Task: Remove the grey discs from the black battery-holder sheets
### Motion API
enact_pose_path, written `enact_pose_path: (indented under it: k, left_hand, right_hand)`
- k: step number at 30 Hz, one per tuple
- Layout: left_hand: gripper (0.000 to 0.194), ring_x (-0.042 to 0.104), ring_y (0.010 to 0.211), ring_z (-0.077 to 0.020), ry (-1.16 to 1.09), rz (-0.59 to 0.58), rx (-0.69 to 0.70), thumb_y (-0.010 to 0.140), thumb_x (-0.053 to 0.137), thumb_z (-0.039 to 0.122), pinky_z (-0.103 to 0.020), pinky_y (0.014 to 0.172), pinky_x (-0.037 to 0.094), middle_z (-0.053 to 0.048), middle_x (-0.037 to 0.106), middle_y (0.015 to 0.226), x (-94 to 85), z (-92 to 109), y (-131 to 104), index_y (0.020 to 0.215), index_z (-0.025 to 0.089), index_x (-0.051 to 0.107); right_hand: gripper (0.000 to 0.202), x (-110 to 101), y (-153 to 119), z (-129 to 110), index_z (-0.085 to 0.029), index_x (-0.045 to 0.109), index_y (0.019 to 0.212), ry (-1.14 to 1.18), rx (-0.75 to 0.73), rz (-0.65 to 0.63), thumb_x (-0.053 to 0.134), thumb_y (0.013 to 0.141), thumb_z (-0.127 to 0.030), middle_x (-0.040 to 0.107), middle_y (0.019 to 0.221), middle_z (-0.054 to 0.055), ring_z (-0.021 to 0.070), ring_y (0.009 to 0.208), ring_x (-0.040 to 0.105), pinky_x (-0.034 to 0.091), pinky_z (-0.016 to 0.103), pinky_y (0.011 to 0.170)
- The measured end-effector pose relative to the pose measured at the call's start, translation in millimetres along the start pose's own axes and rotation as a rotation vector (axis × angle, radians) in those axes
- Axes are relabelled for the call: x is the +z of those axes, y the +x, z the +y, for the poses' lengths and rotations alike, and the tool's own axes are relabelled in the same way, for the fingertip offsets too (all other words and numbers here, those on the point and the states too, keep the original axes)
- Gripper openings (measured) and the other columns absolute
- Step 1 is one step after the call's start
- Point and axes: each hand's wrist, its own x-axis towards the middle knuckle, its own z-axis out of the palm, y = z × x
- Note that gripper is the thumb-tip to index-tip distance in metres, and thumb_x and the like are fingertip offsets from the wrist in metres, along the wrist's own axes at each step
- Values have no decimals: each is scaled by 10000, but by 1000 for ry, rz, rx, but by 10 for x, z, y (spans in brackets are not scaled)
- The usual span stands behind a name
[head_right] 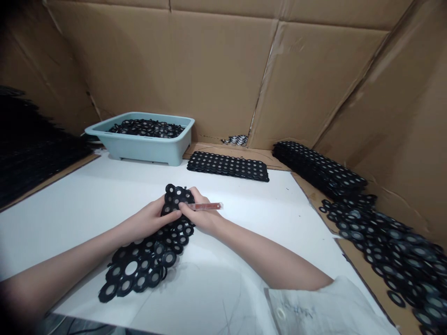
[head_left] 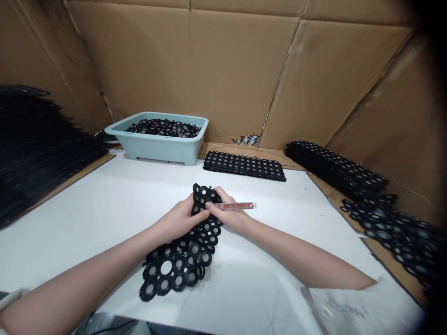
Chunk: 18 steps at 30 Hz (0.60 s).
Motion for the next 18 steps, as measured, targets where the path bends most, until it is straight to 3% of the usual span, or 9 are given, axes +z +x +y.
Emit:
enact_pose_path:
  k: [18]
  left_hand:
    - [395, 512, 1017, -226, 10, 9, 10, 802, 445, 407, -347, 845, 412, -51, 542, 1138, 5, 11, -9, 1137, 200, 426]
  right_hand:
    - [239, 4, -4, 5, -211, 441, 930, 22, 18, -3, 451, 797, -409, 514, 738, -14, 131, 643, 468, 364, 260, 603]
